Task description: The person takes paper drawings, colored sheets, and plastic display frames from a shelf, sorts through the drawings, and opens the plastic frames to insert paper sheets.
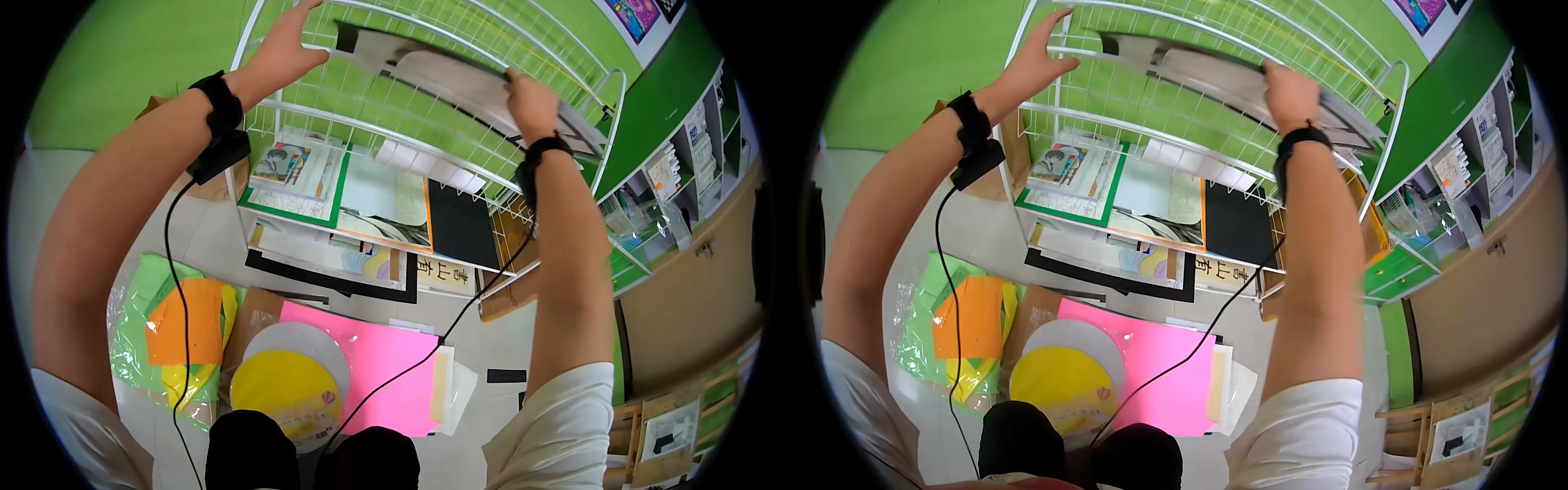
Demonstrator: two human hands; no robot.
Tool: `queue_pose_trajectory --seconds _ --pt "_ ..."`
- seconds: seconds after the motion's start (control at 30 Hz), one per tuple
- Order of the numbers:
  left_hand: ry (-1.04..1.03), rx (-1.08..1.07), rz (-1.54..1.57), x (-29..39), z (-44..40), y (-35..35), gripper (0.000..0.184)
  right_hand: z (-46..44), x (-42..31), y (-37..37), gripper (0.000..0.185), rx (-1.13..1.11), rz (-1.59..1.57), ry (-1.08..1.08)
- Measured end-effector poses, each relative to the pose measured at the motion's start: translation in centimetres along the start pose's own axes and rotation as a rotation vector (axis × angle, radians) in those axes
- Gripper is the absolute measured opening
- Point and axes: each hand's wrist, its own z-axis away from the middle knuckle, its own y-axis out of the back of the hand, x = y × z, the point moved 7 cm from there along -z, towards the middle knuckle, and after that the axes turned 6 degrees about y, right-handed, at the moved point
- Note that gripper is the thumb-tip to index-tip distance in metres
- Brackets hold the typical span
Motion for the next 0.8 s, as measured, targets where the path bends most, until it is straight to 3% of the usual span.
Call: queue_pose_trajectory --seconds 0.07,0.2,0.33,0.43,0.47,0.63,0.73,0.77,0.8 --pt "0.078 -0.105 0.019 -2.0 1.1 -0.3 0.074 -0.1 1.9 2.5 0.019 0.04 0.054 -0.038" --pt "0.181 -0.129 0.034 -3.5 2.8 -1.2 0.078 0.9 3.8 10.1 0.011 0.401 0.096 -0.035" --pt "0.294 -0.247 0.141 -2.7 4.3 -2.8 0.087 2.5 5.0 17.6 0.023 0.6 0.165 -0.059" --pt "0.289 -0.34 0.227 0.1 5.8 -3.6 0.095 3.6 6.6 22.5 0.035 0.477 0.011 -0.194" --pt "0.306 -0.377 0.267 1.0 6.6 -4.0 0.097 4.2 6.4 24.0 0.037 0.507 0.095 -0.193" --pt "0.44 -0.565 0.617 5.0 11.1 -5.7 0.098 8.2 4.5 25.8 0.043 0.419 -0.059 0.004" --pt "0.53 -0.499 1.18 6.1 16.8 -6.0 0.082 11.0 0.8 21.5 0.038 0.124 -0.391 -0.112" --pt "0.611 -0.665 1.256 6.6 19.5 -6.3 0.071 11.8 -1.9 19.8 0.029 0.059 -0.623 0.039" --pt "0.818 -0.749 1.454 6.3 23.1 -6.8 0.052 13.1 -2.5 16.3 0.022 -0.108 -0.676 -0.029"
